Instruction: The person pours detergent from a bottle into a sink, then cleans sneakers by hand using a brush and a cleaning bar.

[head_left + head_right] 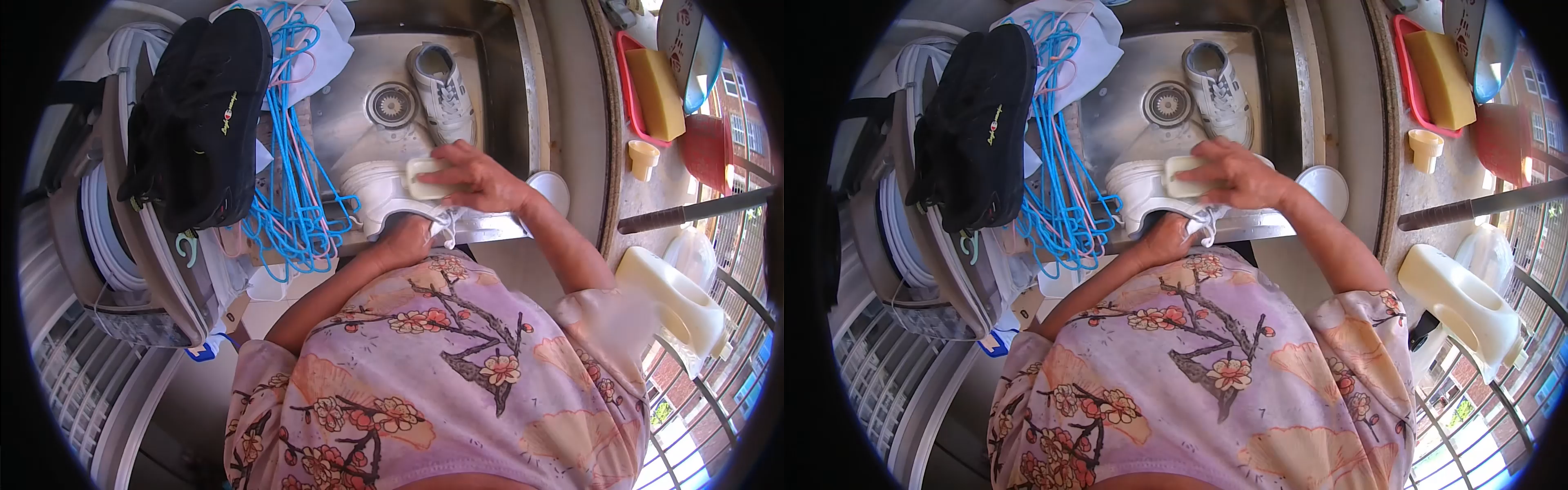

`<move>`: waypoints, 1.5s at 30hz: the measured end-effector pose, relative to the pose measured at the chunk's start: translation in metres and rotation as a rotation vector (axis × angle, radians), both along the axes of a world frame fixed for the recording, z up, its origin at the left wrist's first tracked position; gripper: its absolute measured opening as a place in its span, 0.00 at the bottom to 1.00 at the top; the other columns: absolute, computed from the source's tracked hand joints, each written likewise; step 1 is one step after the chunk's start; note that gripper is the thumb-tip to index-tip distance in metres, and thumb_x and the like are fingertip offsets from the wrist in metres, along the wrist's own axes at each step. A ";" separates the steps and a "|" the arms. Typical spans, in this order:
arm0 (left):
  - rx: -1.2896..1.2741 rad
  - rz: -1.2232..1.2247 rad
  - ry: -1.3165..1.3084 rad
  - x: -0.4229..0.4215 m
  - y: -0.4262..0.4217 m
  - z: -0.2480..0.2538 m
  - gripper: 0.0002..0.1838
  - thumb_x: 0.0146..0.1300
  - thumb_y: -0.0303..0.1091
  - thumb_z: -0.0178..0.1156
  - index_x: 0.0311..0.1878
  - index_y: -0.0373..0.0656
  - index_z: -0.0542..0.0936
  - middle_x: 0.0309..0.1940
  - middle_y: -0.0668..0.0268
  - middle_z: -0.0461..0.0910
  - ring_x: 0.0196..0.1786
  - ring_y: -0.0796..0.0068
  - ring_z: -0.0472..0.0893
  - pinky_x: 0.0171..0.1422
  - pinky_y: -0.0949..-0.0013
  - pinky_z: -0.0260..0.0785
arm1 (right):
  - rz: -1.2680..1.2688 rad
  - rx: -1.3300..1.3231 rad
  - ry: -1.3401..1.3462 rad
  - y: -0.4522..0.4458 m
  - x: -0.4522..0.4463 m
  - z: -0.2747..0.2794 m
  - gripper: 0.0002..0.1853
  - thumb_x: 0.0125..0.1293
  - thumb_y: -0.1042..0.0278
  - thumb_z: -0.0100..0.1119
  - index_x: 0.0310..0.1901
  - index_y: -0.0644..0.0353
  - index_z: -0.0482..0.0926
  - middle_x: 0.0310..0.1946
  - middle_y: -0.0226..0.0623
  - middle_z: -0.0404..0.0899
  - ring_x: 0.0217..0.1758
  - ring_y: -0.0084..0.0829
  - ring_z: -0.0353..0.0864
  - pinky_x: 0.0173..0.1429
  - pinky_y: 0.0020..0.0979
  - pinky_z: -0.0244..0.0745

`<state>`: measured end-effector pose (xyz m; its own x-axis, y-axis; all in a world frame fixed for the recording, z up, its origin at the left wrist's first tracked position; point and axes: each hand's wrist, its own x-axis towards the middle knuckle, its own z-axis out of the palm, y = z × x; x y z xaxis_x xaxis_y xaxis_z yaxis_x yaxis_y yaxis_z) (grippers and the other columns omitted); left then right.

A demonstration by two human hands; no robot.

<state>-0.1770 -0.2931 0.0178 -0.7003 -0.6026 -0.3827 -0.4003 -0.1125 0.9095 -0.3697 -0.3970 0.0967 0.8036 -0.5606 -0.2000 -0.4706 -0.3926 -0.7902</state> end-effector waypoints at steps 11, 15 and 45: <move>-0.110 0.035 -0.071 -0.001 0.003 0.008 0.15 0.64 0.34 0.54 0.49 0.35 0.77 0.43 0.42 0.77 0.50 0.44 0.77 0.56 0.53 0.69 | -0.067 -0.023 -0.030 0.032 0.014 0.023 0.27 0.50 0.67 0.65 0.57 0.50 0.79 0.54 0.48 0.68 0.57 0.47 0.67 0.63 0.42 0.62; -0.064 0.055 -0.059 0.000 -0.004 0.017 0.14 0.65 0.38 0.54 0.41 0.34 0.78 0.33 0.42 0.78 0.40 0.39 0.78 0.44 0.49 0.71 | -0.321 0.004 0.156 0.038 -0.043 0.003 0.27 0.51 0.71 0.66 0.57 0.53 0.78 0.53 0.49 0.69 0.58 0.48 0.68 0.65 0.42 0.63; 0.005 0.064 -0.251 -0.001 -0.008 0.041 0.25 0.67 0.48 0.53 0.53 0.31 0.74 0.47 0.39 0.75 0.56 0.40 0.72 0.60 0.54 0.65 | -0.521 -0.298 0.315 0.035 -0.006 -0.020 0.22 0.57 0.59 0.61 0.54 0.53 0.80 0.44 0.48 0.71 0.48 0.47 0.70 0.55 0.42 0.67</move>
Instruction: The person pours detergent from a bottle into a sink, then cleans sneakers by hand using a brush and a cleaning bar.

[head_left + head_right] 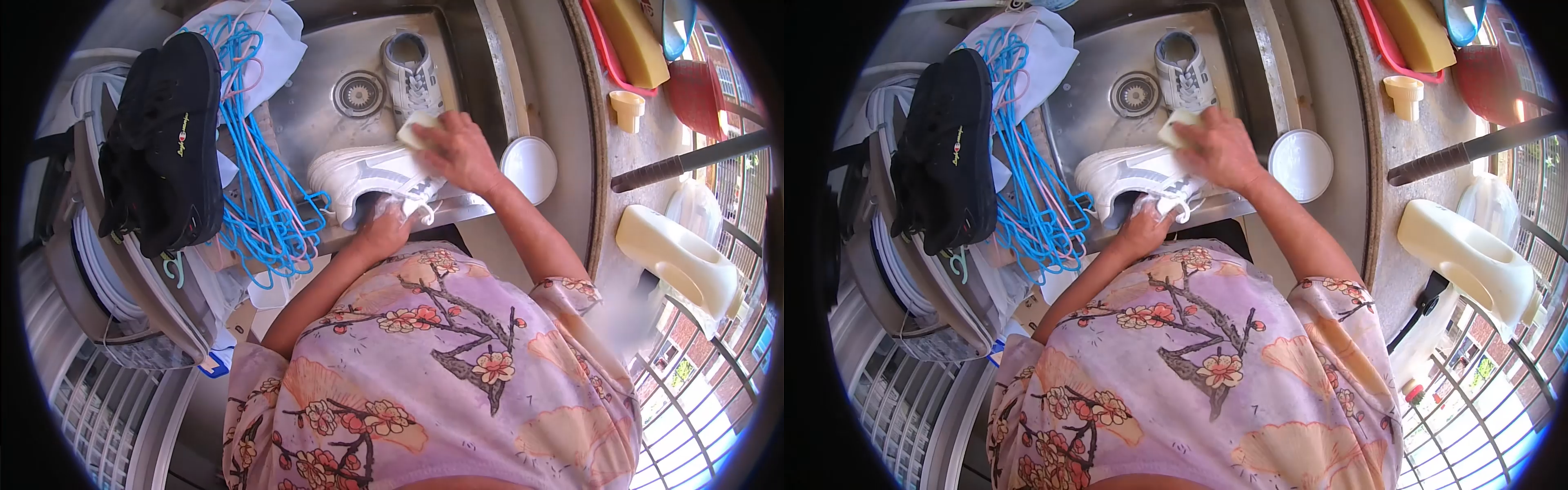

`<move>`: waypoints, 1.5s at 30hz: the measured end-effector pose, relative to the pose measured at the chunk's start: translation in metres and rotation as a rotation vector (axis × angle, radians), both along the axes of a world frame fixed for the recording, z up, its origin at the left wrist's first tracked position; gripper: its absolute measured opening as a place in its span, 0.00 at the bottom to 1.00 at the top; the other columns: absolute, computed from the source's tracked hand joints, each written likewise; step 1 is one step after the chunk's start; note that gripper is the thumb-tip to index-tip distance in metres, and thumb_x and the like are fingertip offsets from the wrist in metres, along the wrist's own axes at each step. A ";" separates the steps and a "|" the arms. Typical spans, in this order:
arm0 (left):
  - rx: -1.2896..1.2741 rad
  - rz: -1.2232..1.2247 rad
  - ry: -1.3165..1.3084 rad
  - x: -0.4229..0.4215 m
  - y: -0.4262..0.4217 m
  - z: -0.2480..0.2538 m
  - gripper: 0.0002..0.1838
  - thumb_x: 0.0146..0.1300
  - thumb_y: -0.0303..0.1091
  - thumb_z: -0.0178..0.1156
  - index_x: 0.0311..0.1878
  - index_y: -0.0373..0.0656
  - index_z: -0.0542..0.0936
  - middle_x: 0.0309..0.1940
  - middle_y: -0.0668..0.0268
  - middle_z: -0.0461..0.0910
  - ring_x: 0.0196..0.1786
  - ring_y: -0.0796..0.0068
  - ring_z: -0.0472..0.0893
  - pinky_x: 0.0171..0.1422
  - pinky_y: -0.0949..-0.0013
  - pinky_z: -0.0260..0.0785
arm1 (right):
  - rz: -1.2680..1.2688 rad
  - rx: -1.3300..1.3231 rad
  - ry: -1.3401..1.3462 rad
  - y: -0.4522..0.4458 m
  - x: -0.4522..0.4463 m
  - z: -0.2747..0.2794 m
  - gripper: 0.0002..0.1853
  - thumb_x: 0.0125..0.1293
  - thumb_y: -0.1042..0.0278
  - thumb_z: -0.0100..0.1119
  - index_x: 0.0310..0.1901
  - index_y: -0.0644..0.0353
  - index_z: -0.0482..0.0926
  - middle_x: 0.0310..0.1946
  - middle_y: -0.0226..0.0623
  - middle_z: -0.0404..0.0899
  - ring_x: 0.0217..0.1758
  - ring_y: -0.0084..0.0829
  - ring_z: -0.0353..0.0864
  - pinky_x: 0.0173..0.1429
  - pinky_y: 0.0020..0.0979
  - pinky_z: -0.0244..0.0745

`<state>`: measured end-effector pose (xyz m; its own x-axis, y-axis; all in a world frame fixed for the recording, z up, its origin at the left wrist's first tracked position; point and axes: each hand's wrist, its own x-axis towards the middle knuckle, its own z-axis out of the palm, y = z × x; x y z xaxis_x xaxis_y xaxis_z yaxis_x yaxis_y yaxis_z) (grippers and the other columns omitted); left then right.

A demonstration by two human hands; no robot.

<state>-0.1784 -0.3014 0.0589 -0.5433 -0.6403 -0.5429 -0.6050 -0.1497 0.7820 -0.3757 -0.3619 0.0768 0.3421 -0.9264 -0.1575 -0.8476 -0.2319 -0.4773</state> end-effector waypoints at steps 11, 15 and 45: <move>-0.064 0.028 0.002 0.000 0.013 -0.027 0.18 0.67 0.42 0.53 0.47 0.35 0.79 0.44 0.41 0.77 0.52 0.42 0.73 0.58 0.51 0.64 | -0.015 0.014 0.167 -0.009 0.024 -0.002 0.22 0.57 0.56 0.60 0.53 0.51 0.80 0.41 0.48 0.73 0.48 0.47 0.71 0.54 0.42 0.68; -0.141 -0.084 0.019 0.000 0.011 -0.024 0.19 0.67 0.43 0.52 0.47 0.35 0.79 0.43 0.41 0.77 0.51 0.40 0.73 0.57 0.52 0.64 | -0.334 0.189 0.165 -0.015 -0.020 -0.027 0.21 0.60 0.56 0.59 0.54 0.54 0.79 0.42 0.51 0.73 0.50 0.49 0.72 0.58 0.41 0.69; -0.324 0.224 0.292 -0.004 -0.036 0.000 0.14 0.55 0.31 0.57 0.43 0.38 0.82 0.42 0.51 0.81 0.47 0.51 0.78 0.56 0.56 0.67 | -0.339 0.574 -0.498 -0.058 -0.033 -0.037 0.25 0.55 0.56 0.63 0.52 0.61 0.79 0.41 0.47 0.80 0.46 0.38 0.80 0.54 0.31 0.71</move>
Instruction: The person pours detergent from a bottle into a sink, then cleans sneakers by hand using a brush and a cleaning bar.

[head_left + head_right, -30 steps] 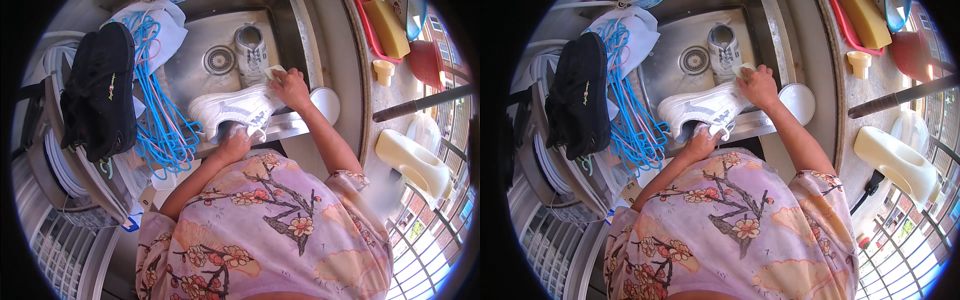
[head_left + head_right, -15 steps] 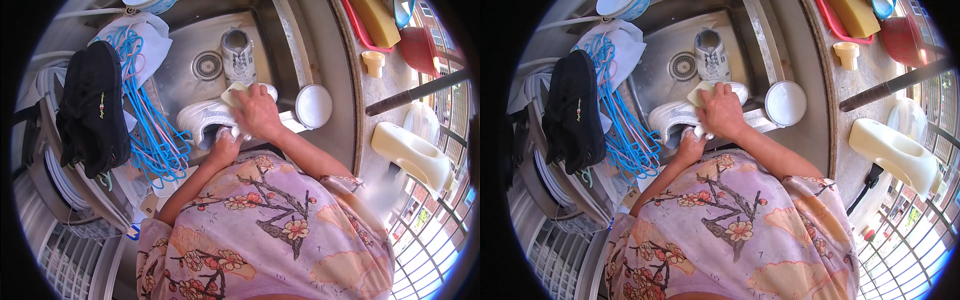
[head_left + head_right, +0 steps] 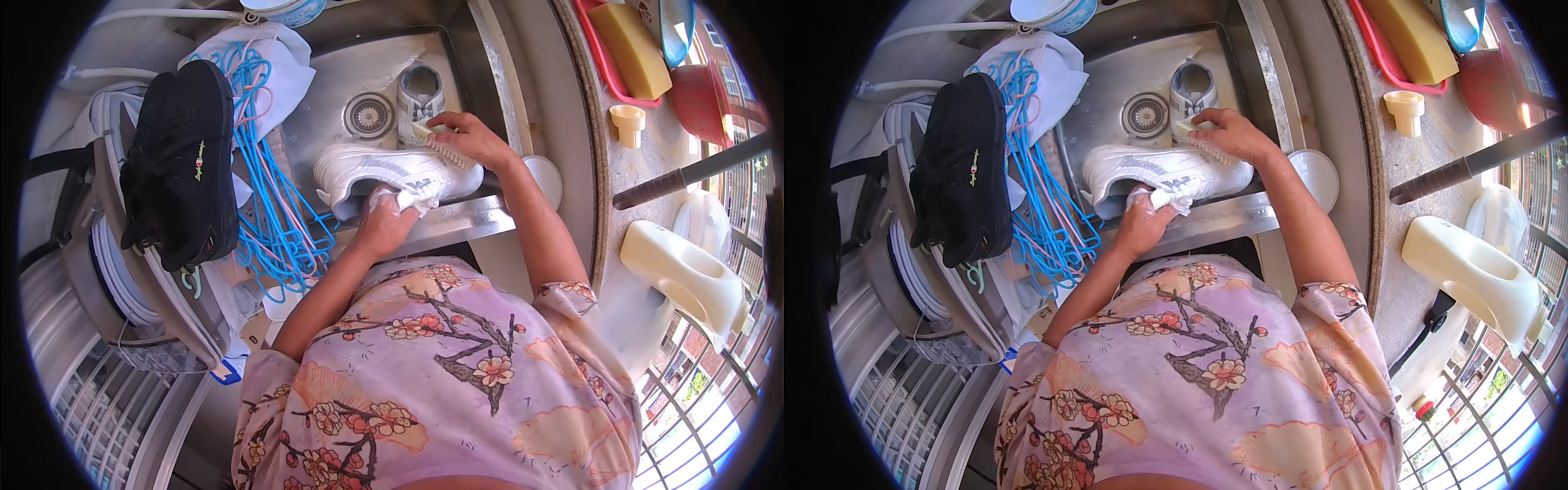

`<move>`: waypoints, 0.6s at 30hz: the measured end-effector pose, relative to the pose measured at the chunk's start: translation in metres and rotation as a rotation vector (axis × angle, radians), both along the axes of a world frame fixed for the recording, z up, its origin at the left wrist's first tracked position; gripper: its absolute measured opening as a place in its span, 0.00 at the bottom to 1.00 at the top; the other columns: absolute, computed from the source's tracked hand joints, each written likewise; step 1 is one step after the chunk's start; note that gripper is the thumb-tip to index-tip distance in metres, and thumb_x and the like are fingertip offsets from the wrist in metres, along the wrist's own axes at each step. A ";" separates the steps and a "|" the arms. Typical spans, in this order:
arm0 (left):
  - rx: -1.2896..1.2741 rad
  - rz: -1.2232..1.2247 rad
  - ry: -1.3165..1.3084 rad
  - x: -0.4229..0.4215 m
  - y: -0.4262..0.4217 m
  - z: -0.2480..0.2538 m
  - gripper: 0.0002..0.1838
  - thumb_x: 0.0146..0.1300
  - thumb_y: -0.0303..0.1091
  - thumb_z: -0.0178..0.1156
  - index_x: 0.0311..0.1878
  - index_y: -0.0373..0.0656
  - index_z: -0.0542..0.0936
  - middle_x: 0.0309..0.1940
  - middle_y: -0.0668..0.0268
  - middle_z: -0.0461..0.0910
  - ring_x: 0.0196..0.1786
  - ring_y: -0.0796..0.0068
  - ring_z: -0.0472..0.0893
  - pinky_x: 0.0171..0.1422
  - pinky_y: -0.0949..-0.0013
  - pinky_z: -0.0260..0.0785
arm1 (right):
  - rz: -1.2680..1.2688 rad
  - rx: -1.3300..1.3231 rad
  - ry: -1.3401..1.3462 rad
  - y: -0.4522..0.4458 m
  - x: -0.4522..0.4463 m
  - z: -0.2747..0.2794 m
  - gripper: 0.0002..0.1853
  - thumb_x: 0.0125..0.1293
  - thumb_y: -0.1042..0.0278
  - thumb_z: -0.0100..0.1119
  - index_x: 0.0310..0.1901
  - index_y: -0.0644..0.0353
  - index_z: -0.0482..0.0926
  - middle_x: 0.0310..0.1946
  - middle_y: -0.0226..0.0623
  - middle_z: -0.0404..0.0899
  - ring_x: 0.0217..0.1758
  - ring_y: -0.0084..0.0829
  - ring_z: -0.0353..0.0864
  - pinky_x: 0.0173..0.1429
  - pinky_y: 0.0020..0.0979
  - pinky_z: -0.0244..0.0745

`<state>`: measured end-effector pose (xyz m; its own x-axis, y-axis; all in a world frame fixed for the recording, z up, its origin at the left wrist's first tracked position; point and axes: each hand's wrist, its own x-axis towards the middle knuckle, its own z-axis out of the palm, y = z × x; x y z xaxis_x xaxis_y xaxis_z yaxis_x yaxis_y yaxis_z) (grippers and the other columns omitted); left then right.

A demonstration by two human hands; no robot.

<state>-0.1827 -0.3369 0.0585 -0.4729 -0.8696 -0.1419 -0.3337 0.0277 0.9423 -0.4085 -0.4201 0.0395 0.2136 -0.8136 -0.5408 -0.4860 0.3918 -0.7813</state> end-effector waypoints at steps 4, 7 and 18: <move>-0.245 0.063 0.007 0.002 -0.039 0.015 0.16 0.48 0.34 0.58 0.40 0.39 0.83 0.41 0.51 0.81 0.47 0.49 0.77 0.57 0.54 0.67 | -0.088 -0.014 -0.163 -0.008 -0.009 0.041 0.23 0.57 0.59 0.60 0.52 0.63 0.78 0.40 0.37 0.79 0.43 0.26 0.76 0.51 0.26 0.69; -0.411 0.086 0.081 0.008 -0.070 0.041 0.16 0.49 0.39 0.62 0.38 0.38 0.83 0.38 0.53 0.81 0.46 0.51 0.77 0.56 0.56 0.67 | -0.184 -0.093 -0.257 -0.003 -0.005 0.067 0.22 0.59 0.62 0.57 0.54 0.62 0.76 0.38 0.33 0.78 0.42 0.22 0.74 0.51 0.23 0.68; 0.356 0.347 0.100 0.020 -0.125 0.003 0.11 0.55 0.30 0.60 0.36 0.31 0.82 0.29 0.59 0.82 0.30 0.71 0.80 0.36 0.67 0.70 | -0.543 -0.422 -0.064 0.068 0.055 0.034 0.23 0.58 0.57 0.63 0.52 0.61 0.76 0.46 0.49 0.75 0.42 0.39 0.77 0.44 0.33 0.73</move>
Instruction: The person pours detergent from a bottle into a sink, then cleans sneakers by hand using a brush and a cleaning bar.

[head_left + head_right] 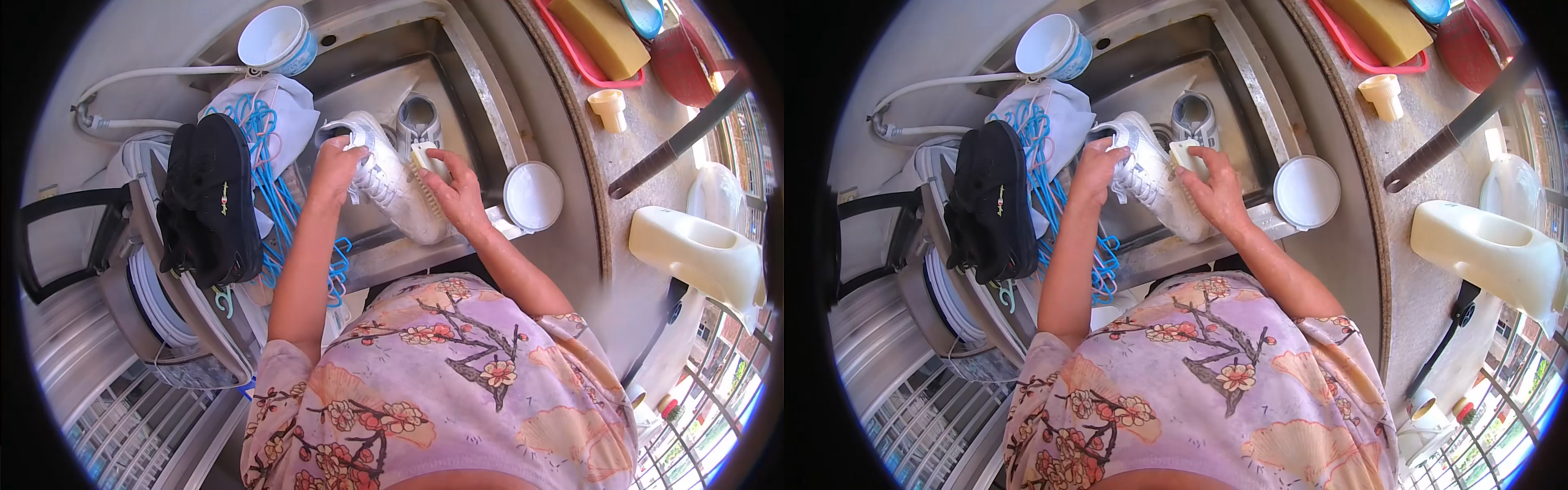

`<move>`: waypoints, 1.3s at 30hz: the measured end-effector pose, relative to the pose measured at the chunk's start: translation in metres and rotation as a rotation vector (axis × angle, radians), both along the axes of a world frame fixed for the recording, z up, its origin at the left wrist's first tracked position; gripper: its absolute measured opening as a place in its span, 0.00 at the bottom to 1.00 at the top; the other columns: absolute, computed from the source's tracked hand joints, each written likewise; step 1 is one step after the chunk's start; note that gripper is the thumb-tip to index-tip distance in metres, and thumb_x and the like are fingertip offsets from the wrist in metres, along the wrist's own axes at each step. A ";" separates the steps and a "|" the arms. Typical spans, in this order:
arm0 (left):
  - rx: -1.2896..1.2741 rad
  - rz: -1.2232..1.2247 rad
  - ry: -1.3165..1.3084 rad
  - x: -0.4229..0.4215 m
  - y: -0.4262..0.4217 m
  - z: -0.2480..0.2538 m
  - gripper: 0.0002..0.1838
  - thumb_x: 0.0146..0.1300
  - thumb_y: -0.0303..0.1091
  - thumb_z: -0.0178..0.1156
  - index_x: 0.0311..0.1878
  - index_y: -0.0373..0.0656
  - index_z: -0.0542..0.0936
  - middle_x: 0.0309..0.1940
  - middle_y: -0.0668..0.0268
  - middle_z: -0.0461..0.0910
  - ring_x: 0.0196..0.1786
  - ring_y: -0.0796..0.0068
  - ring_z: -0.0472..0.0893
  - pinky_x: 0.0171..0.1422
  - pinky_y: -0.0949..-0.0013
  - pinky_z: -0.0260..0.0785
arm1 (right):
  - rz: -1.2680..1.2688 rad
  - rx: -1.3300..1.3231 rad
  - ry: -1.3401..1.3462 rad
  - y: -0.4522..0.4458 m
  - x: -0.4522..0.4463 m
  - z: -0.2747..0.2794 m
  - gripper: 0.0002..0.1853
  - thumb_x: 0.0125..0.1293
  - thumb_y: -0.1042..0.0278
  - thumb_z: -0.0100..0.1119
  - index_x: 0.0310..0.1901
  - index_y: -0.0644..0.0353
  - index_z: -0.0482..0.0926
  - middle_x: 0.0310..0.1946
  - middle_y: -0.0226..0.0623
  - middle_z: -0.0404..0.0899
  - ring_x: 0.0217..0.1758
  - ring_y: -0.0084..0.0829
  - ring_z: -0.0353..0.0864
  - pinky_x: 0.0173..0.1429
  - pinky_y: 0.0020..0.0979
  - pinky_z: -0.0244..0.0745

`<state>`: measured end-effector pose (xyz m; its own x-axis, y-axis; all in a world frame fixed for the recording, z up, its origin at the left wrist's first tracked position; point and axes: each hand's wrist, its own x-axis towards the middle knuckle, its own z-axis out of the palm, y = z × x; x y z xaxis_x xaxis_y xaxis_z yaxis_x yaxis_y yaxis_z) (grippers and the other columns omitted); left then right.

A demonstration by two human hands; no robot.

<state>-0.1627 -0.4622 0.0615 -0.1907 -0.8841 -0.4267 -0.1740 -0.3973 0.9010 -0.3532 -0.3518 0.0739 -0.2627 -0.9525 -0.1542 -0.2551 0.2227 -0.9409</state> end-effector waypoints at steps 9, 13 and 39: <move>-0.182 0.094 0.228 -0.019 -0.017 0.042 0.06 0.59 0.27 0.64 0.30 0.34 0.82 0.26 0.69 0.81 0.28 0.85 0.77 0.31 0.78 0.67 | 0.062 -0.194 -0.020 0.010 0.024 0.035 0.24 0.59 0.58 0.61 0.54 0.63 0.71 0.45 0.50 0.71 0.50 0.48 0.72 0.52 0.40 0.69; -0.280 -0.082 0.246 -0.035 -0.011 0.055 0.07 0.60 0.26 0.64 0.26 0.38 0.80 0.21 0.76 0.75 0.25 0.90 0.69 0.29 0.79 0.60 | -0.041 -0.312 0.290 -0.023 0.035 0.031 0.22 0.56 0.58 0.63 0.49 0.61 0.75 0.47 0.50 0.67 0.47 0.50 0.71 0.51 0.41 0.70; -0.318 0.018 0.216 -0.053 -0.015 0.052 0.11 0.59 0.28 0.65 0.22 0.36 0.79 0.17 0.78 0.71 0.22 0.91 0.64 0.25 0.79 0.53 | -0.241 -0.287 0.237 -0.029 0.036 0.009 0.29 0.61 0.58 0.59 0.57 0.72 0.68 0.59 0.60 0.60 0.62 0.56 0.62 0.65 0.45 0.60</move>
